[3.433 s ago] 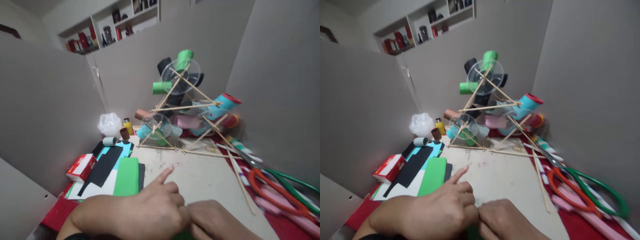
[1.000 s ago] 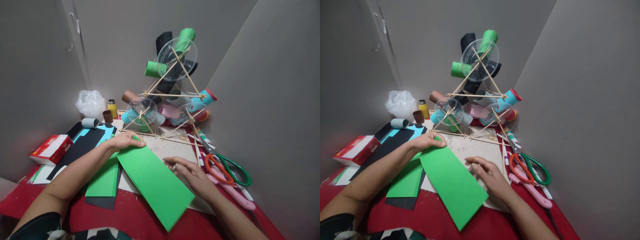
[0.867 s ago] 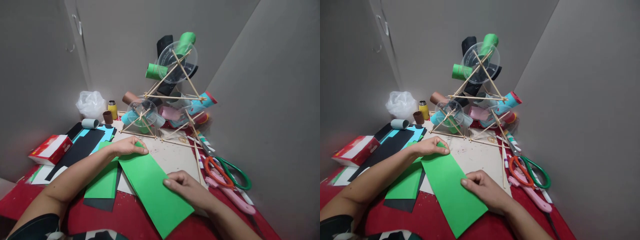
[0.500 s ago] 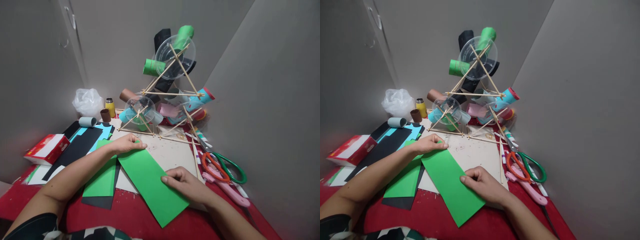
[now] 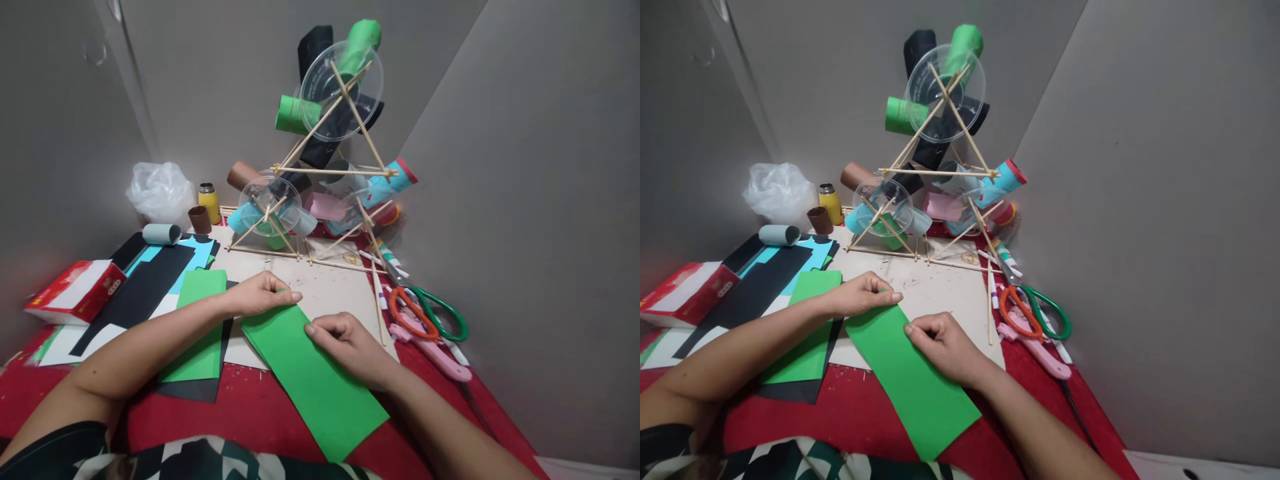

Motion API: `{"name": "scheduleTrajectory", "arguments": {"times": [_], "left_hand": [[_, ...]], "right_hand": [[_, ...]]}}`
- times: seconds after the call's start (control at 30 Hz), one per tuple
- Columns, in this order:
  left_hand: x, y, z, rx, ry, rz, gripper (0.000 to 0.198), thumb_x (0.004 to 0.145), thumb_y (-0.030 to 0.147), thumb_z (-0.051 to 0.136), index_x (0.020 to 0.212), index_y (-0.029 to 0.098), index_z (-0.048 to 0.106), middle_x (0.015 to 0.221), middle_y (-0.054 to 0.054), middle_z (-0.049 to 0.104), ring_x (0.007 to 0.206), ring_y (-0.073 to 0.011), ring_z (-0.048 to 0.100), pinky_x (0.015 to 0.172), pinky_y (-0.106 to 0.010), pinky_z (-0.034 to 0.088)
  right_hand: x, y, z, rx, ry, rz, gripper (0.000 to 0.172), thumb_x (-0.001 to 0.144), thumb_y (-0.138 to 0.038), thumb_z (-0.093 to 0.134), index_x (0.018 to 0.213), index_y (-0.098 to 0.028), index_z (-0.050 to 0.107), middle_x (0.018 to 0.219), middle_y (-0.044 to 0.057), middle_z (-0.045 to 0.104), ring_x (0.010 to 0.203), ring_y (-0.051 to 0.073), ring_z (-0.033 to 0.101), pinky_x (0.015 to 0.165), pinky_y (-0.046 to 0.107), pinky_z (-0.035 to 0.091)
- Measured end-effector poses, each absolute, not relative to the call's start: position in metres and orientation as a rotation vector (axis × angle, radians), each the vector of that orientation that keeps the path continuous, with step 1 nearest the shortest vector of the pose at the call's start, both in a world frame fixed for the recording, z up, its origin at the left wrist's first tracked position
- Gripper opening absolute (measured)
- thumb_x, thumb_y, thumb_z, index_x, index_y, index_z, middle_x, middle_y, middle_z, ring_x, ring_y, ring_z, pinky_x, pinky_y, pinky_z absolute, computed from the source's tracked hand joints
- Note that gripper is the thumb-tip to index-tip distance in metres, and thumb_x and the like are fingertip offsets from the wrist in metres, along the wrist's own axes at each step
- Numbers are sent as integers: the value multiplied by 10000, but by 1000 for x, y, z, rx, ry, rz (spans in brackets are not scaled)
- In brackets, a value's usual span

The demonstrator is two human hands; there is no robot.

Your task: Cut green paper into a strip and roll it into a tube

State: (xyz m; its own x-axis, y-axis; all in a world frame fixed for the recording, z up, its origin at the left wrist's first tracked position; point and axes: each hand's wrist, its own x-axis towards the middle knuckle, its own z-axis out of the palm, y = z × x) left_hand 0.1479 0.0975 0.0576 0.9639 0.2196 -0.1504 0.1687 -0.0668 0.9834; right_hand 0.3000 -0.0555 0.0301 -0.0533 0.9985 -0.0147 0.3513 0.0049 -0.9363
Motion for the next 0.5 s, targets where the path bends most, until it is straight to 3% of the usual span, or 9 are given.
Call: {"name": "scheduleTrajectory", "arguments": {"times": [0.17,0.3,0.5], "left_hand": [[147,103,53,1573,245,-32,460,754,564,655,611,145,531,507,47,461,398,-57,363,395,-191,286],[147,97,54,1674,185,60,445,829,520,587,611,138,519,518,56,405,429,-51,318,415,-185,263],[150,91,49,1741,169,124,467,822,535,580,596,131,521,521,62,340,459,-54,270,416,-191,213]], "right_hand": [[299,-55,30,-1459,-1549,1018,481,902,-477,467,552,-209,275,560,-59,208,506,83,214,458,246,187],[297,-55,29,-1416,-1356,1196,445,902,-523,453,606,-203,366,557,-64,258,483,80,237,429,226,214],[294,-54,26,-1462,-1424,1024,452,896,-492,470,576,-205,331,575,-55,244,521,90,236,460,235,228]]}}
